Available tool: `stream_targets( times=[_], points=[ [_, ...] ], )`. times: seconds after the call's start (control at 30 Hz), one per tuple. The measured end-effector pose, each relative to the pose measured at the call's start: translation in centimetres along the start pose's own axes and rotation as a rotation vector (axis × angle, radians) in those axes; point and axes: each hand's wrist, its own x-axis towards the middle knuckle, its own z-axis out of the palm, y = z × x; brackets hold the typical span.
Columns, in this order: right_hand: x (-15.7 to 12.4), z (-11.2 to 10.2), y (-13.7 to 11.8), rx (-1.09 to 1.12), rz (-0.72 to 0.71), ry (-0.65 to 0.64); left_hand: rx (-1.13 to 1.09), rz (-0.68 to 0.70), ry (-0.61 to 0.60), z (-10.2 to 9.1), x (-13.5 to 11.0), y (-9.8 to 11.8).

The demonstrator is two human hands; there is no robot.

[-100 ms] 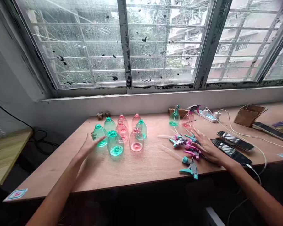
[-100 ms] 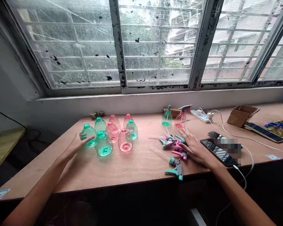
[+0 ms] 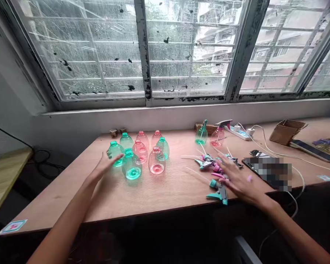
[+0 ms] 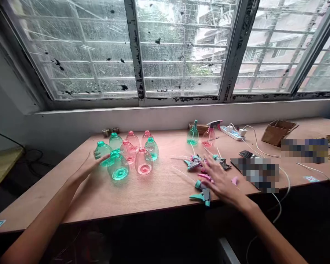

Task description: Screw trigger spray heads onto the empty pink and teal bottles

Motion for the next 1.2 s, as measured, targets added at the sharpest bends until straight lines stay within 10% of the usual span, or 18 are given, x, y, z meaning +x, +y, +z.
stream_targets(
  times=[0.33,0.57,0.9,1.1,1.2],
  points=[
    [3.0,2.9,-2.3,-0.135,-0.018,-0.123,-0.096,0.229,0.381,-2.6,-5.3,0.1],
    [7.8,5.5,-3.0,-0.134,0.154,-0.027,-0.037,0.263,0.344,-1.6,-10.4,-1.6],
    [24.6,-4.2,8.0,-0.018,0.275,0.189,-0.151,0.252,0.337,-0.8,-10.8,-3.0],
    [24.3,-5.4,6.5,0.154,0.222,0.168,-0.178,0.458,0.526,0.5,-14.2,0.3],
    [21.3,-6.9,3.3,0.284,0.227,0.254,-0.154,0.659,0.404,3.0,-18.6,3.2]
  ],
)
